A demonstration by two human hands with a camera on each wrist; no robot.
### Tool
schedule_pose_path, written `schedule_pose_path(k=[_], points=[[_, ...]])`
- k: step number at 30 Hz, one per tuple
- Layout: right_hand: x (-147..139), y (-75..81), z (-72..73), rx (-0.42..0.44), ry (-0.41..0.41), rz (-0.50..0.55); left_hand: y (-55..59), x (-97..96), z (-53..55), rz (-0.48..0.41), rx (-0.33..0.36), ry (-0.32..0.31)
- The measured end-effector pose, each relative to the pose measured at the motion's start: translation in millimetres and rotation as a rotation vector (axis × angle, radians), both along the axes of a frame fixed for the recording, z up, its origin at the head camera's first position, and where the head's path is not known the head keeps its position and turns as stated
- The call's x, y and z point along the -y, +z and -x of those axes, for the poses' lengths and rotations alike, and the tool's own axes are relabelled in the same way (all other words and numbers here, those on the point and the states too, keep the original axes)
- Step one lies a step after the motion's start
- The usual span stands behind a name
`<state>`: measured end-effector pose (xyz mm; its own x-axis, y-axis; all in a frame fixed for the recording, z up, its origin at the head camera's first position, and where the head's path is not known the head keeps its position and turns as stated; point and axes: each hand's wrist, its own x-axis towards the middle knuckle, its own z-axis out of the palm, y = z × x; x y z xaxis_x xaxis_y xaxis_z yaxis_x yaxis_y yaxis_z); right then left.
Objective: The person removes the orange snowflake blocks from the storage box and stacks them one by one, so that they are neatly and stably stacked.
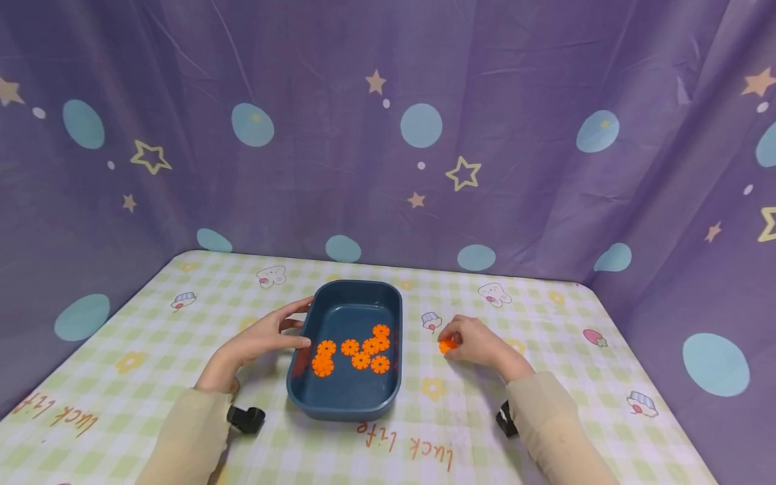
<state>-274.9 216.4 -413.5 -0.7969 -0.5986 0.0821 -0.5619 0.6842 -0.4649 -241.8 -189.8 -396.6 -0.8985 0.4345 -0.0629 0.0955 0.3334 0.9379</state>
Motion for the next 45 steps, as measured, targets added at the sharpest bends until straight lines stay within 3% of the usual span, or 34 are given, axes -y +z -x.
schedule_pose_path(k=[23, 30, 34, 45], points=[[-0.7, 2.5, 2.4, 0.002, 0.003, 0.034, 1.1, 0.6, 2.3, 0.0, 0.002, -0.022], [7.2, 18.6, 1.3, -0.039, -0.009, 0.048, 2.3, 0.4, 2.0, -0.001, -0.005, -0.014], [17.7, 28.0, 1.5, -0.09, 0.012, 0.03, 2.4, 0.2, 1.4, -0.001, 0.001, -0.009], [51.8, 44.8, -3.9, -0.176, 0.085, 0.118, 0.3, 0.1, 0.7, -0.003, 0.006, 0.0]])
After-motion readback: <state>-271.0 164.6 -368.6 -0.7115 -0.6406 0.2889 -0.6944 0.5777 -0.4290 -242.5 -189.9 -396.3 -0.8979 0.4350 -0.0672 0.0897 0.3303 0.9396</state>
